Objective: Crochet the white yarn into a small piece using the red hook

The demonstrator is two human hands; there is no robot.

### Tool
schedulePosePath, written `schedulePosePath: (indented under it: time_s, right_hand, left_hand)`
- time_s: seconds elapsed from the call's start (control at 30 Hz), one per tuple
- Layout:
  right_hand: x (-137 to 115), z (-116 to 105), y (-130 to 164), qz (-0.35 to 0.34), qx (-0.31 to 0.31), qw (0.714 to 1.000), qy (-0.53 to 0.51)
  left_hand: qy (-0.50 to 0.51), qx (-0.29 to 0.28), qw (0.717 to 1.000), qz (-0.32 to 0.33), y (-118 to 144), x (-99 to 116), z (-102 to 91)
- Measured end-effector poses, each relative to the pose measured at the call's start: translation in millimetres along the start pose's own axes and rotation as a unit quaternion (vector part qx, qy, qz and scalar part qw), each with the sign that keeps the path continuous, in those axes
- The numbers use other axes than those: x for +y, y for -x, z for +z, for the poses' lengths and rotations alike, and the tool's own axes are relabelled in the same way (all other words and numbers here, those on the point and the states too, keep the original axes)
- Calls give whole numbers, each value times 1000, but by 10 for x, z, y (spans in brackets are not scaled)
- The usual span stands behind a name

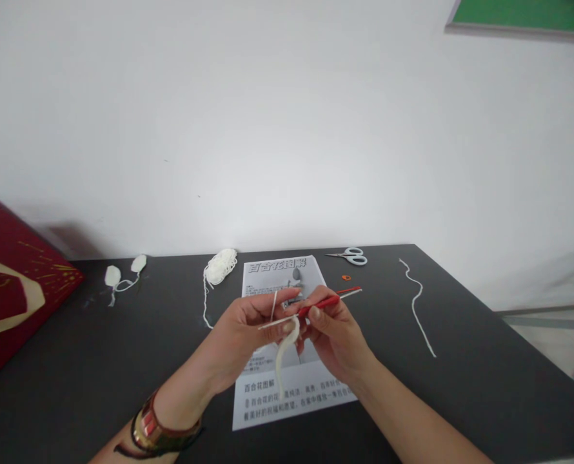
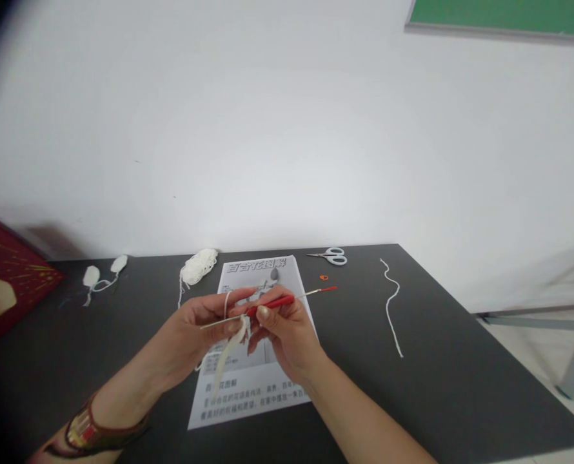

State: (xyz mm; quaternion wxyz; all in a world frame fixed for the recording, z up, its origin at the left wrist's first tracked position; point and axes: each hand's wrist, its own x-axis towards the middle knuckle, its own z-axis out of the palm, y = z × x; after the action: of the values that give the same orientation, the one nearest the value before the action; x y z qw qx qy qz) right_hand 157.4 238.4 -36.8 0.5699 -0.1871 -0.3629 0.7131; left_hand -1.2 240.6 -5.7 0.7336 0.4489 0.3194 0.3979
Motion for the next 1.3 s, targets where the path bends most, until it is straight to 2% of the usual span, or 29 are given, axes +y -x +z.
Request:
schedulePosePath:
  time_s: [0.17, 0.3, 0.5, 0.63, 0.73, 0.8, 0.93, 1.0, 1.1, 1.3]
  right_hand:
    - [9, -27, -6, 22, 0, 999, -43]
    - [39, -45, -3, 54, -16, 995, -86]
    - [48, -57, 1, 87, -23, 989, -118]
    - [22, -34, -6, 59, -10, 994, -89]
    - [12, -13, -10, 31, -1, 998, -63]
    - [10, -7, -13, 15, 7, 999, -48]
    - [14, -10, -14, 2, 13, 1000, -23]
    - [18, -14, -11, -1, 17, 1000, -21]
    - [29, -18, -8, -5, 21, 999, -23]
    - [50, -10, -10, 27, 10, 997, -67]
  left_hand:
    - [-30, 24, 999, 20, -8, -14, -35]
    - [-113, 26, 992, 59, -7, -22, -46]
    - [-288, 42, 935, 201, 28, -12, 6]
    - [-306, 87, 920, 227, 47, -64, 54]
    - [-260, 123, 932, 220, 46, -89, 100]
    - [-216, 131, 949, 189, 39, -89, 126]
    - [-101, 112, 985, 81, 27, -61, 152]
    - [-44, 100, 992, 56, 26, -47, 156]
    - [-11, 82, 995, 55, 28, -38, 153]
    - [-21, 39, 997, 64, 11, -17, 72]
